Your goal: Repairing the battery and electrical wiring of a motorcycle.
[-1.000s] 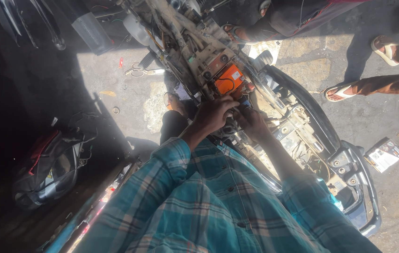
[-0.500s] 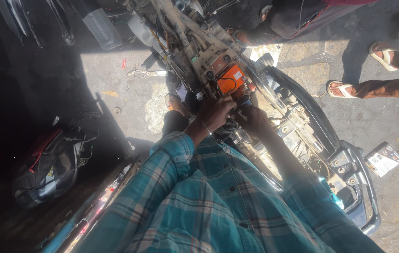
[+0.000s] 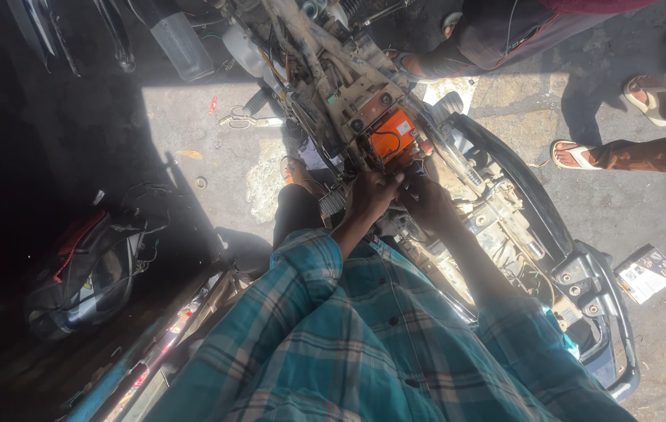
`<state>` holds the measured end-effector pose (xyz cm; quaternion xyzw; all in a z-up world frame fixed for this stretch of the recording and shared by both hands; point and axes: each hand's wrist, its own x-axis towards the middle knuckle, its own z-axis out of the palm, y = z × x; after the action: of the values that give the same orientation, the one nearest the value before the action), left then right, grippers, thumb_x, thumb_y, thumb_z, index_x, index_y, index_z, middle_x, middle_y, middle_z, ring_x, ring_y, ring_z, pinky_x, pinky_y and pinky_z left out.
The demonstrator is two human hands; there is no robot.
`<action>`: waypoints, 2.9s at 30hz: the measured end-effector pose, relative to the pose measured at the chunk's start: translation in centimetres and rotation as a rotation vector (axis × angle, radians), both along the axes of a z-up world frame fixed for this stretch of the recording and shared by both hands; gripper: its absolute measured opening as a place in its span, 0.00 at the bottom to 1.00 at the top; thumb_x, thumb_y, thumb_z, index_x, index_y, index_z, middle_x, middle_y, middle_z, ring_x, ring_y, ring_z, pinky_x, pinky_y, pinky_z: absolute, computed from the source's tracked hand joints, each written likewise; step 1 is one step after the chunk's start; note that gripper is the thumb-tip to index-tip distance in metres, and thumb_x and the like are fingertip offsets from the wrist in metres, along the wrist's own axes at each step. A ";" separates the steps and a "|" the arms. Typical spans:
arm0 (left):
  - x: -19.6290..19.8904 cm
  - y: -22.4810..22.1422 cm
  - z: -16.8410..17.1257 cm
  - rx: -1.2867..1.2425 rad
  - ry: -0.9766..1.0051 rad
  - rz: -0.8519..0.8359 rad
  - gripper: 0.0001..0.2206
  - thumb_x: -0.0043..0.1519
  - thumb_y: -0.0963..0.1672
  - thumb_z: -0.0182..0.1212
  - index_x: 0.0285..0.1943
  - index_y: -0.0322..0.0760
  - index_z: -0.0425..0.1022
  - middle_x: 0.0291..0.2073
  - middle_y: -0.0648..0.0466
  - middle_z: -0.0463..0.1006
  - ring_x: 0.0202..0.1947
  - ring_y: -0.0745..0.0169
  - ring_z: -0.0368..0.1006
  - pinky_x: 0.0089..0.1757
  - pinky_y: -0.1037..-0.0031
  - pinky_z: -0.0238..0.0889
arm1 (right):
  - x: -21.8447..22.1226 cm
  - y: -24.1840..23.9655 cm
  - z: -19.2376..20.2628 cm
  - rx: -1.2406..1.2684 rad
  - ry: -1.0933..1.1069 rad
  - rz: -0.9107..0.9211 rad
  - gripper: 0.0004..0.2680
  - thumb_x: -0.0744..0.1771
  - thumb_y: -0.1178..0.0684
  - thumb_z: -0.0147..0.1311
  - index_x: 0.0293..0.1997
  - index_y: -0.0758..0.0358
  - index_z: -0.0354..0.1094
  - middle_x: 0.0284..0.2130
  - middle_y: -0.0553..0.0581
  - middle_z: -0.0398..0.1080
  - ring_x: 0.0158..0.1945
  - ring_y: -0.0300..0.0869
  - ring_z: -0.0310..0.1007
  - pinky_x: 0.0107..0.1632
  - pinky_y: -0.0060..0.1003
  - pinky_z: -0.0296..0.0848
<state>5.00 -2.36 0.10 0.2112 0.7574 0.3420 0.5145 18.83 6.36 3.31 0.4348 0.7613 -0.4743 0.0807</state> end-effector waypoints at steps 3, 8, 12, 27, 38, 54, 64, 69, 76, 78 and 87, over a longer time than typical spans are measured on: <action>0.4 0.3 -0.1 -0.007 0.037 -0.037 0.23 0.61 0.56 0.59 0.31 0.33 0.83 0.23 0.47 0.83 0.29 0.54 0.83 0.35 0.64 0.72 | 0.4 0.3 -0.9 0.021 -0.044 -0.002 0.10 0.67 0.49 0.55 0.48 0.64 0.70 0.38 0.65 0.77 0.45 0.55 0.79 0.46 0.49 0.75; 0.6 0.5 -1.3 -0.062 0.078 -0.066 0.27 0.61 0.59 0.58 0.36 0.31 0.81 0.27 0.42 0.82 0.33 0.47 0.82 0.37 0.59 0.73 | 0.5 -0.1 -1.2 0.087 -0.072 0.057 0.13 0.64 0.48 0.59 0.46 0.67 0.68 0.35 0.67 0.77 0.41 0.57 0.79 0.44 0.51 0.75; 0.1 0.4 -0.7 -0.063 0.096 -0.069 0.28 0.60 0.60 0.58 0.37 0.30 0.80 0.28 0.43 0.82 0.35 0.48 0.82 0.38 0.59 0.71 | -1.3 -0.2 0.8 0.062 -0.156 0.048 0.10 0.68 0.49 0.55 0.48 0.66 0.70 0.33 0.68 0.76 0.38 0.58 0.79 0.42 0.51 0.75; -0.1 -0.1 -2.8 0.097 -0.096 -0.023 0.22 0.67 0.54 0.56 0.31 0.33 0.77 0.17 0.54 0.74 0.21 0.68 0.72 0.29 0.72 0.64 | 0.0 -0.3 -0.7 0.005 -0.128 -0.128 0.12 0.65 0.43 0.61 0.46 0.60 0.77 0.35 0.63 0.79 0.38 0.51 0.80 0.42 0.47 0.75; -8.4 -7.0 0.1 -0.054 -0.069 -0.045 0.19 0.65 0.53 0.60 0.32 0.35 0.80 0.19 0.57 0.76 0.22 0.71 0.71 0.30 0.74 0.62 | 16.4 -4.4 -5.5 -0.280 0.390 -0.942 0.12 0.71 0.51 0.56 0.50 0.75 0.66 0.36 0.57 0.71 0.35 0.41 0.71 0.35 0.35 0.69; -24.6 -39.1 -3.5 -0.724 0.401 -0.186 0.29 0.65 0.58 0.57 0.53 0.26 0.80 0.48 0.31 0.81 0.51 0.37 0.77 0.48 0.54 0.68 | 24.9 -13.0 0.4 0.538 -0.270 -0.932 0.14 0.70 0.47 0.58 0.47 0.73 0.74 0.29 0.67 0.74 0.32 0.52 0.74 0.36 0.44 0.71; -24.2 -44.2 -2.3 -0.859 0.182 -0.130 0.27 0.61 0.57 0.65 0.52 0.29 0.84 0.49 0.38 0.84 0.54 0.42 0.78 0.54 0.59 0.65 | 19.0 -11.2 4.1 0.047 -0.613 -0.623 0.11 0.66 0.38 0.60 0.49 0.43 0.80 0.36 0.63 0.80 0.39 0.53 0.81 0.46 0.45 0.77; -26.2 -36.9 0.9 -0.711 0.235 -0.164 0.25 0.62 0.57 0.63 0.49 0.31 0.85 0.43 0.41 0.85 0.47 0.45 0.80 0.47 0.59 0.67 | 17.2 -13.2 5.0 0.167 -0.581 -0.764 0.10 0.65 0.39 0.61 0.46 0.44 0.82 0.39 0.63 0.79 0.40 0.55 0.81 0.46 0.47 0.77; -30.5 -34.0 3.3 -0.570 0.311 -0.217 0.22 0.63 0.55 0.60 0.46 0.32 0.85 0.36 0.40 0.86 0.40 0.47 0.82 0.44 0.59 0.68 | 15.9 -15.5 3.5 0.245 -0.652 -0.874 0.15 0.65 0.39 0.62 0.49 0.56 0.79 0.39 0.72 0.77 0.43 0.62 0.78 0.47 0.52 0.75; -32.0 -36.2 3.5 -0.592 0.302 -0.235 0.23 0.63 0.55 0.59 0.46 0.31 0.85 0.37 0.39 0.86 0.41 0.46 0.82 0.44 0.59 0.68 | 18.6 -17.7 -1.1 0.288 -0.658 -0.882 0.14 0.65 0.41 0.61 0.47 0.60 0.78 0.39 0.72 0.77 0.43 0.63 0.77 0.46 0.53 0.74; -37.1 -42.8 -0.3 -0.803 0.278 -0.242 0.28 0.64 0.58 0.60 0.57 0.33 0.82 0.58 0.38 0.79 0.62 0.39 0.72 0.58 0.55 0.62 | 22.1 -17.5 -4.0 0.309 -0.589 -0.943 0.11 0.64 0.49 0.58 0.42 0.67 0.76 0.38 0.72 0.77 0.44 0.63 0.78 0.47 0.53 0.75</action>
<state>-32.08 -45.18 -0.21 0.1256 0.8622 -0.0739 0.4852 40.94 -11.13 -0.71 0.8475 0.4911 -0.2013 0.0047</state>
